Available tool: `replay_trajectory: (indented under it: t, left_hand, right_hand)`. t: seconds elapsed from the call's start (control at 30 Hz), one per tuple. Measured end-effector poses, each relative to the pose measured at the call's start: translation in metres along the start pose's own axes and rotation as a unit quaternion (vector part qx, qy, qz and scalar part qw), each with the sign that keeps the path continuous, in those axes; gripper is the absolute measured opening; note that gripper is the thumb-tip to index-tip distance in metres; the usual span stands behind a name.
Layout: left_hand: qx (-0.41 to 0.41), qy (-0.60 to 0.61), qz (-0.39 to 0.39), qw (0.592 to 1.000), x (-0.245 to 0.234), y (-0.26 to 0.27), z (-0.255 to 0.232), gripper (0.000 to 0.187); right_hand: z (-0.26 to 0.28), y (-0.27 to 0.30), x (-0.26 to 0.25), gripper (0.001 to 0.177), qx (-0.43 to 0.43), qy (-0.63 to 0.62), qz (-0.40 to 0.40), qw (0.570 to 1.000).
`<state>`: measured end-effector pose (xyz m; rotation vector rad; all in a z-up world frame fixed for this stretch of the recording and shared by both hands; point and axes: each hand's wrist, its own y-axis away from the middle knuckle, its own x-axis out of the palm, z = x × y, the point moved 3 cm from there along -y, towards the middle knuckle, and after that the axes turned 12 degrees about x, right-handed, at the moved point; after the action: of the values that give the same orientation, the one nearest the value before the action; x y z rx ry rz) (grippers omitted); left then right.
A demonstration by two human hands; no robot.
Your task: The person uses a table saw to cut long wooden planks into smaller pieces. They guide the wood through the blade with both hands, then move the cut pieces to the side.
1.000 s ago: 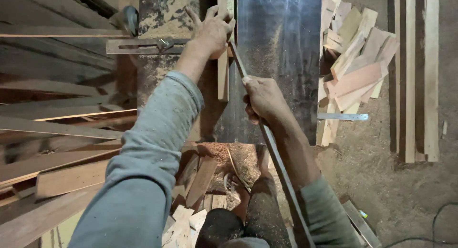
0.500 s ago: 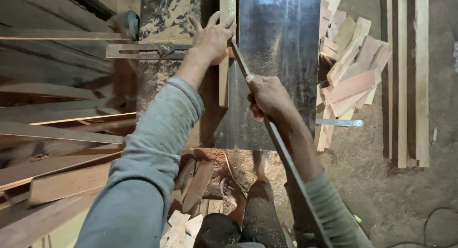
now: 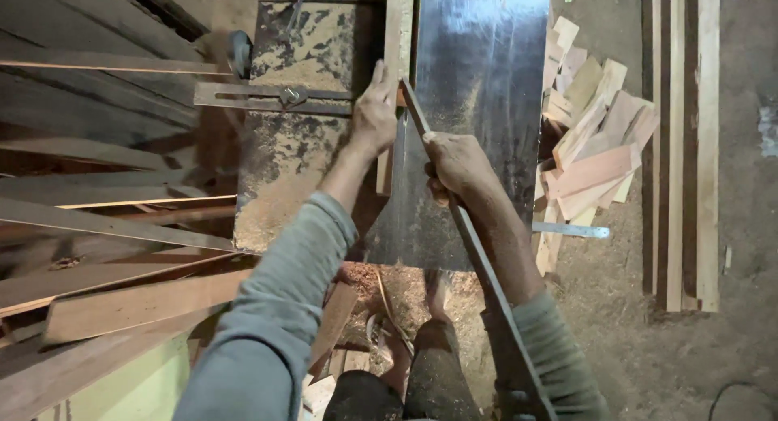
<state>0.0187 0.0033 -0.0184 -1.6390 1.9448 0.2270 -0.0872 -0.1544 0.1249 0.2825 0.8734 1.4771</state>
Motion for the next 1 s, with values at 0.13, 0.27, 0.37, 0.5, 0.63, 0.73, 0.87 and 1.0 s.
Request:
replay_trajectory:
  t: [0.13,0.27,0.37,0.5,0.63,0.73,0.87,1.0]
  left_hand:
    - [-0.115,0.124,-0.150,0.974,0.009,0.011,-0.025,0.062]
    - [-0.117,0.063,-0.180,0.975,0.049,0.003,0.054,0.061]
    - [-0.124,0.050,-0.195,0.972,0.048,0.004,0.041,0.060]
    - [-0.127,0.044,-0.208,0.969,0.055,0.006,0.044,0.060]
    - [-0.107,0.042,-0.214,0.970,0.062,0.005,0.058,0.063]
    - [-0.076,0.045,-0.222,0.971,0.069,-0.007,0.053,0.066]
    - [-0.116,0.024,-0.205,0.972,0.051,0.005,0.025,0.067]
    - [-0.140,0.095,-0.200,0.965,0.031,0.009,-0.006,0.063]
  right_hand:
    - [0.000,-0.009,-0.002,0.037,0.022,0.088,-0.022,0.996]
    - [0.007,-0.016,-0.001,0.031,0.050,0.102,-0.039,0.993]
    - [0.006,-0.024,0.001,0.031,0.047,0.103,-0.039,0.993]
    - [0.014,-0.040,0.003,0.032,0.040,0.097,-0.045,0.993]
    - [0.044,-0.083,0.014,0.033,0.024,0.084,-0.047,0.995]
    - [0.051,-0.132,-0.030,0.034,0.029,0.096,-0.021,0.995]
    - [0.074,-0.163,-0.048,0.035,0.010,0.104,-0.022,0.994]
    - [0.093,-0.198,-0.064,0.036,-0.001,0.099,-0.020,0.995]
